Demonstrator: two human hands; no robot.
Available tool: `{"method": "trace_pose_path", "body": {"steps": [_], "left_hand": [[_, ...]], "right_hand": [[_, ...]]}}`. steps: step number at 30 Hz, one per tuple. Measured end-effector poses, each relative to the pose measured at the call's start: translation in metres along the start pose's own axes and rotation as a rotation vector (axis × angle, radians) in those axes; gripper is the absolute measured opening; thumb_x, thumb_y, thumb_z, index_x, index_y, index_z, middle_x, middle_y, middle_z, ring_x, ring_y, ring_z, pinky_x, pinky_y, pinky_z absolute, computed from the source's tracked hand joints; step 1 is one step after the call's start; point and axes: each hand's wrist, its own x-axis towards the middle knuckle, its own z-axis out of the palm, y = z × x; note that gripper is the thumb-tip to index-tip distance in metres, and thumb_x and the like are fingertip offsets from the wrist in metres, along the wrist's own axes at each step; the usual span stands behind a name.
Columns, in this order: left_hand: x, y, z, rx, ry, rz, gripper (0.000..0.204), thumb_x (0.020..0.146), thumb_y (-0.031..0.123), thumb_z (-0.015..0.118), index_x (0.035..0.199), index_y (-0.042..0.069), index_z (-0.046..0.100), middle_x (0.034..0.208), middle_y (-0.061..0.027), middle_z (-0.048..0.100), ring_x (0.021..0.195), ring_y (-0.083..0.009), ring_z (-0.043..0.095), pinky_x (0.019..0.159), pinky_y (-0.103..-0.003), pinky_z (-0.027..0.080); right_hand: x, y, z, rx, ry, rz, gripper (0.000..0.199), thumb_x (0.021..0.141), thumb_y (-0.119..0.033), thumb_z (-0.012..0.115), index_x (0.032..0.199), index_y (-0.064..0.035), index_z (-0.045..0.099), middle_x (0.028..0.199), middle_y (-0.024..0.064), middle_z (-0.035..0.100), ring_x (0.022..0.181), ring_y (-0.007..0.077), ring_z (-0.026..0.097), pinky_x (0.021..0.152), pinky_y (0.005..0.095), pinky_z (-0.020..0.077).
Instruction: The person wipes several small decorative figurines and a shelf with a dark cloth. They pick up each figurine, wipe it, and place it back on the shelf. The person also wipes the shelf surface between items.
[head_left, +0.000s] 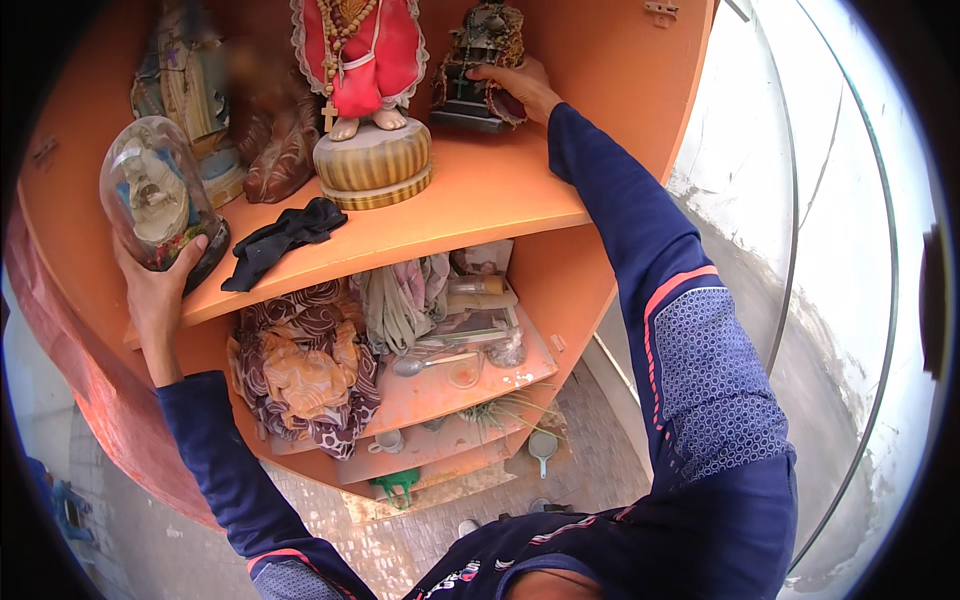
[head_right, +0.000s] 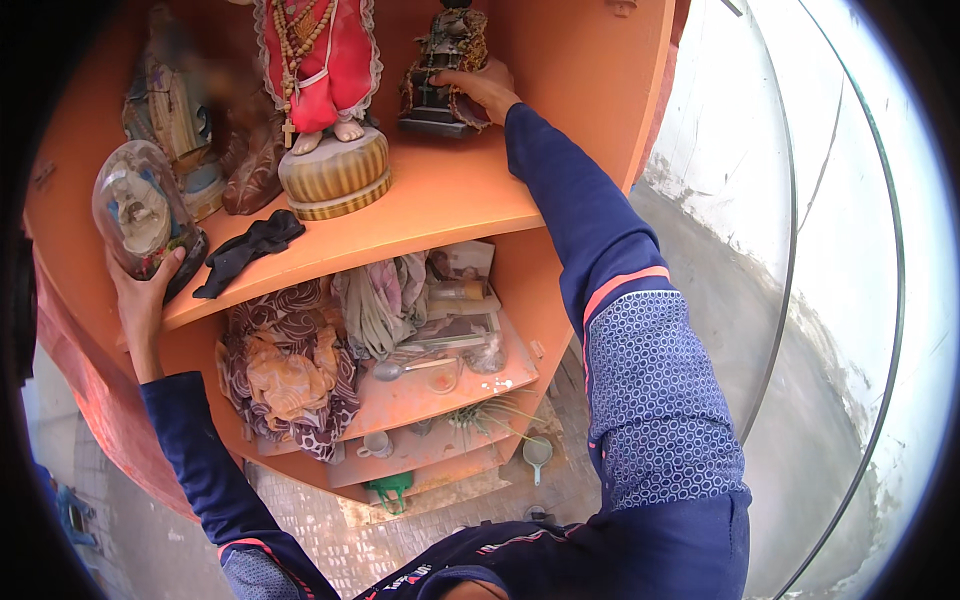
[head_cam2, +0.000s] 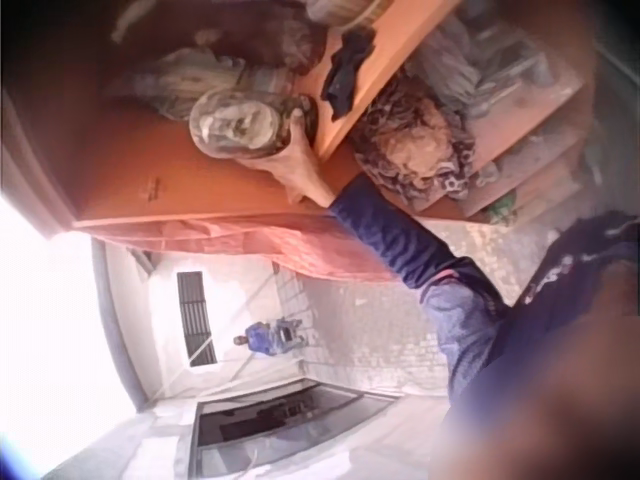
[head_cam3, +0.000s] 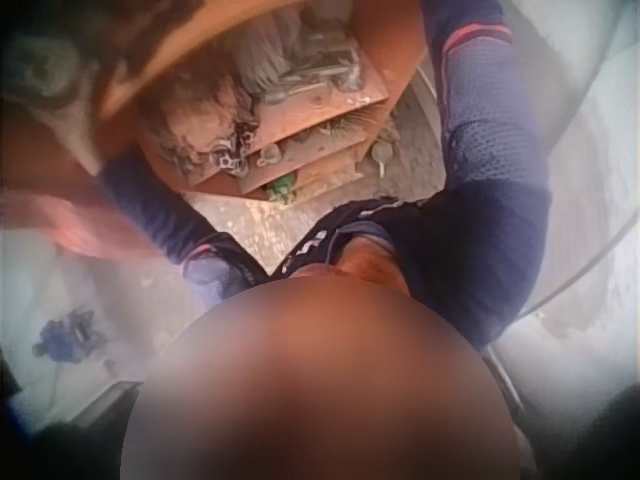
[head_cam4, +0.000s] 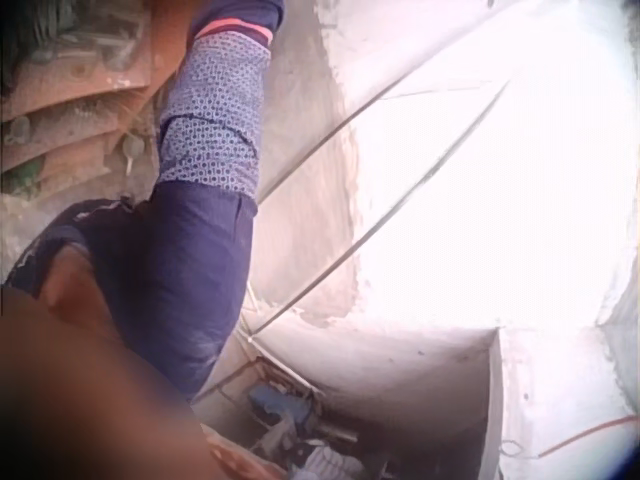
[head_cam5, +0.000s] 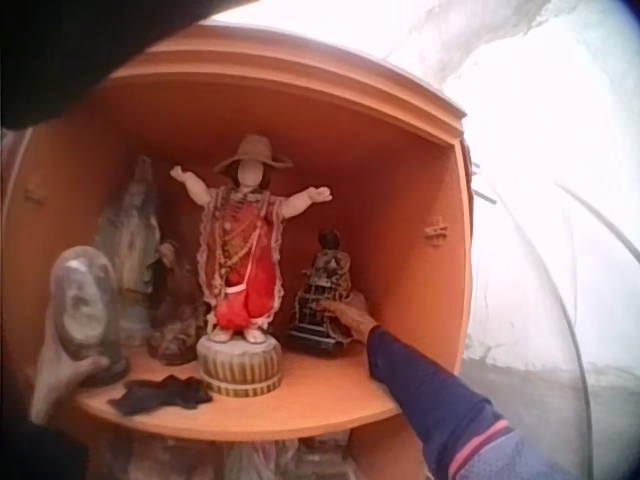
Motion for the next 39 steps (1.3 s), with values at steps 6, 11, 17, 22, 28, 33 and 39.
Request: {"method": "trace_pose_path", "body": {"steps": [6,11,17,22,28,33,39], "left_hand": [[0.0,-0.002,0.0,-0.04,-0.007,0.008,0.119,0.063,0.049,0.085,0.151,-0.001,0.022,0.147,-0.0251,0.039,0.136,-0.0358,0.042,0.111,-0.04,0.034],[0.001,0.0,0.002,-0.041,-0.003,0.057,0.117,0.065,0.045,0.086,0.15,-0.005,0.023,0.148,-0.0252,0.038,0.137,-0.034,0.04,0.112,-0.038,0.031],[-0.001,0.002,-0.002,-0.021,-0.018,-0.014,0.116,0.065,0.045,0.085,0.151,-0.003,0.023,0.147,-0.0252,0.039,0.137,-0.0338,0.041,0.112,-0.038,0.032],[-0.002,0.002,-0.002,-0.03,-0.018,-0.031,0.117,0.064,0.046,0.085,0.151,-0.001,0.022,0.147,-0.0248,0.04,0.136,-0.0339,0.042,0.111,-0.038,0.034],[-0.002,0.008,-0.005,-0.053,-0.034,-0.03,0.121,0.063,0.048,0.085,0.152,-0.001,0.02,0.147,-0.0249,0.04,0.134,-0.0343,0.044,0.11,-0.039,0.035],[-0.005,0.015,-0.011,0.012,-0.053,-0.074,0.123,0.06,0.051,0.086,0.15,-0.002,0.021,0.143,-0.0272,0.045,0.131,-0.0365,0.049,0.107,-0.041,0.039],[-0.003,0.007,-0.009,-0.066,-0.041,-0.004,0.129,0.057,0.052,0.089,0.151,-0.002,0.018,0.141,-0.0291,0.046,0.13,-0.0371,0.049,0.106,-0.041,0.041]], "right_hand": [[0.025,0.02,-0.008,0.034,-0.299,0.108,0.046,0.072,-0.02,0.085,0.109,-0.0023,0.066,0.099,0.0065,0.069,0.086,0.0149,0.065,0.076,0.0299,0.0544],[0.032,0.038,-0.018,0.067,-0.436,0.022,0.044,0.079,-0.02,0.081,0.115,-0.0031,0.063,0.104,0.0056,0.068,0.089,0.014,0.064,0.075,0.0283,0.0539],[0.05,0.04,-0.023,0.014,-0.493,0.183,0.047,0.078,-0.015,0.082,0.117,0.0012,0.063,0.112,0.0088,0.068,0.106,0.017,0.061,0.094,0.0287,0.0476],[0.051,0.035,-0.023,-0.012,-0.476,0.217,0.054,0.078,-0.016,0.083,0.123,0.0016,0.059,0.121,0.0101,0.063,0.114,0.0201,0.058,0.099,0.0322,0.0455],[0.05,0.033,-0.027,-0.26,-0.327,0.37,0.086,0.072,-0.038,0.087,0.138,0.0023,0.047,0.151,0.0129,0.039,0.142,0.0244,0.03,0.116,0.0357,0.0233],[0.01,-0.008,-0.023,-0.329,-0.053,0.208,0.094,0.067,-0.047,0.086,0.135,0.0068,0.05,0.146,0.0248,0.042,0.141,0.0308,0.033,0.115,0.0393,0.0237],[-0.126,-0.105,0.018,0.062,0.03,-0.341,0.035,0.088,-0.019,0.072,0.114,0.0033,0.063,0.104,0.0088,0.068,0.098,0.0114,0.063,0.085,0.0244,0.0503]]}}
